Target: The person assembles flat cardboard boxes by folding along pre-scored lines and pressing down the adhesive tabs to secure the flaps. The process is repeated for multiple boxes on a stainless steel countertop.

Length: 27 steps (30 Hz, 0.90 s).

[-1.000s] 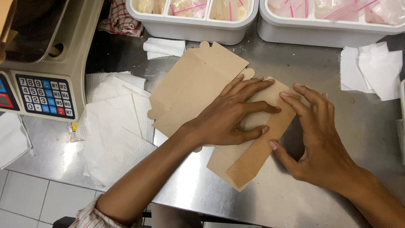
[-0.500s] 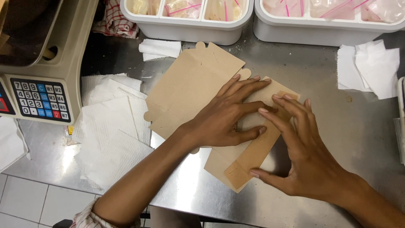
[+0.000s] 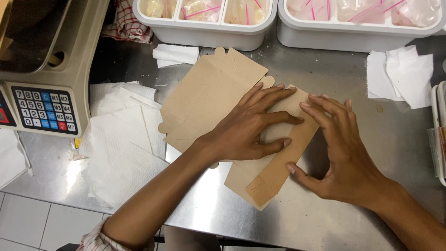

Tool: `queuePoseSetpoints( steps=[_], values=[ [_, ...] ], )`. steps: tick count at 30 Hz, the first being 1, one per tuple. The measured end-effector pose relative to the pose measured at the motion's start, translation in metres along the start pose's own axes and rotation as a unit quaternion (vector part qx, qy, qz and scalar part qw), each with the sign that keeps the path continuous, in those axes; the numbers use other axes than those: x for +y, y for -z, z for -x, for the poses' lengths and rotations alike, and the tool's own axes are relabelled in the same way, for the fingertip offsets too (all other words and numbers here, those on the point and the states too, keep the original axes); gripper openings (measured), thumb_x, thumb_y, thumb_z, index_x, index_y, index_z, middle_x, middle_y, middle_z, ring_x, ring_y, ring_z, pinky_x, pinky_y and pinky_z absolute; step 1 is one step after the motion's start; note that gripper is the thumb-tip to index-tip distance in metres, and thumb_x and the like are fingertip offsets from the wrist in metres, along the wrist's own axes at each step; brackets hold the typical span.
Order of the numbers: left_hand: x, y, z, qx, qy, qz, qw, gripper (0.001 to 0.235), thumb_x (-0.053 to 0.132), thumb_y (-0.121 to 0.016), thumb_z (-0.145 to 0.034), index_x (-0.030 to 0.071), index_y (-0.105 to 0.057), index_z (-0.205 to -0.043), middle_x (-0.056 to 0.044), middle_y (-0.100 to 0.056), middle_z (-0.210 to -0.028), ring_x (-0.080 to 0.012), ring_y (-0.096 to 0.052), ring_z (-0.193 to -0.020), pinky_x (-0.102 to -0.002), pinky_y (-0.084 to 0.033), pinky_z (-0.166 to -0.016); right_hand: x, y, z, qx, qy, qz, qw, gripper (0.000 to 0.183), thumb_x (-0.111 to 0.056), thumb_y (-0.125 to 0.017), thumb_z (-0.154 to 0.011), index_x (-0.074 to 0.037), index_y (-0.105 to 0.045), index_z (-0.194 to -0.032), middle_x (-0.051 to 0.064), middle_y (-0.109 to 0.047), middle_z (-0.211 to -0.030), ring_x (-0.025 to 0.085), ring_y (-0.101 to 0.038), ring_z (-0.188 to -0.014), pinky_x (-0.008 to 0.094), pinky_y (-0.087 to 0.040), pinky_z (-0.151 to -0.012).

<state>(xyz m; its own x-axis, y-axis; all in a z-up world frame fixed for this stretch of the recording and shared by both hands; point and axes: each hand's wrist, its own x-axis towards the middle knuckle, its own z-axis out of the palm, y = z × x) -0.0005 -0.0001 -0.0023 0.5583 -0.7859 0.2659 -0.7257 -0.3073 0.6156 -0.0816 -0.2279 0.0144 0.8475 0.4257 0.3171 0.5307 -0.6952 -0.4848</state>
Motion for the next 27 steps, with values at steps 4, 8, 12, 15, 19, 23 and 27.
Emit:
queuePoseSetpoints(
  steps=[4, 8, 12, 15, 19, 23, 27],
  values=[
    [0.000, 0.000, 0.000, 0.002, -0.003, -0.003, 1.000, 0.043, 0.038, -0.068, -0.099, 0.023, -0.065, -0.139, -0.017, -0.038, -0.165, -0.0342, -0.032, -0.158, -0.056, -0.012, -0.132, 0.004, 0.001, -0.001, 0.005, -0.016, -0.003, 1.000, 0.102, -0.034, -0.083, -0.073, -0.008, -0.031, -0.157, 0.018, -0.037, -0.157, 0.035, -0.033, -0.152, 0.069, -0.010, -0.129],
    [0.000, -0.001, 0.000, 0.006, -0.004, -0.005, 1.000, 0.041, 0.038, -0.068, -0.099, 0.024, -0.066, -0.138, -0.016, -0.040, -0.164, -0.0341, -0.036, -0.156, -0.056, -0.013, -0.132, 0.010, 0.002, -0.001, 0.023, -0.020, 0.012, 0.999, 0.097, -0.032, -0.079, -0.075, -0.006, -0.034, -0.157, 0.019, -0.039, -0.156, 0.037, -0.035, -0.151, 0.070, -0.013, -0.128],
    [0.000, -0.001, 0.000, 0.006, -0.002, -0.002, 1.000, 0.041, 0.038, -0.068, -0.099, 0.023, -0.066, -0.137, -0.017, -0.040, -0.164, -0.0343, -0.036, -0.156, -0.056, -0.014, -0.132, 0.015, 0.002, -0.001, 0.045, -0.014, 0.024, 0.999, 0.095, -0.029, -0.080, -0.076, -0.004, -0.036, -0.156, 0.020, -0.041, -0.155, 0.038, -0.038, -0.149, 0.069, -0.013, -0.129],
    [0.001, 0.000, -0.001, 0.001, 0.001, -0.011, 1.000, 0.042, 0.039, -0.067, -0.099, 0.022, -0.067, -0.136, -0.016, -0.039, -0.164, -0.0339, -0.034, -0.156, -0.055, -0.014, -0.131, 0.017, 0.003, -0.002, 0.050, -0.018, 0.026, 0.998, 0.091, -0.027, -0.079, -0.078, -0.003, -0.036, -0.155, 0.019, -0.043, -0.153, 0.038, -0.040, -0.148, 0.066, -0.014, -0.130],
    [0.002, 0.001, -0.001, -0.001, 0.003, -0.008, 1.000, 0.042, 0.038, -0.067, -0.099, 0.022, -0.066, -0.137, -0.017, -0.039, -0.163, -0.0330, -0.034, -0.156, -0.055, -0.012, -0.131, 0.021, 0.001, -0.001, 0.067, -0.029, 0.041, 0.997, 0.086, -0.022, -0.077, -0.080, -0.003, -0.039, -0.155, 0.019, -0.046, -0.151, 0.039, -0.042, -0.147, 0.069, -0.016, -0.128],
    [0.002, 0.000, -0.001, -0.001, 0.005, -0.006, 1.000, 0.041, 0.040, -0.065, -0.099, 0.022, -0.063, -0.135, -0.016, -0.040, -0.163, -0.0352, -0.034, -0.155, -0.055, -0.012, -0.131, 0.026, -0.001, 0.002, 0.067, -0.040, 0.050, 0.996, 0.069, -0.012, -0.068, -0.089, -0.003, -0.043, -0.153, 0.019, -0.047, -0.150, 0.041, -0.042, -0.145, 0.069, -0.019, -0.127],
    [0.010, 0.006, -0.002, 0.027, 0.018, 0.063, 0.997, 0.035, 0.025, -0.063, -0.099, 0.011, -0.049, -0.127, -0.008, -0.059, -0.137, -0.0316, -0.034, -0.155, -0.052, -0.013, -0.132, 0.017, -0.001, 0.002, 0.044, 0.030, 0.066, 0.996, 0.058, -0.011, -0.064, -0.080, -0.012, -0.059, -0.138, 0.022, -0.045, -0.152, 0.046, -0.041, -0.147, 0.079, -0.020, -0.125]
  ],
)
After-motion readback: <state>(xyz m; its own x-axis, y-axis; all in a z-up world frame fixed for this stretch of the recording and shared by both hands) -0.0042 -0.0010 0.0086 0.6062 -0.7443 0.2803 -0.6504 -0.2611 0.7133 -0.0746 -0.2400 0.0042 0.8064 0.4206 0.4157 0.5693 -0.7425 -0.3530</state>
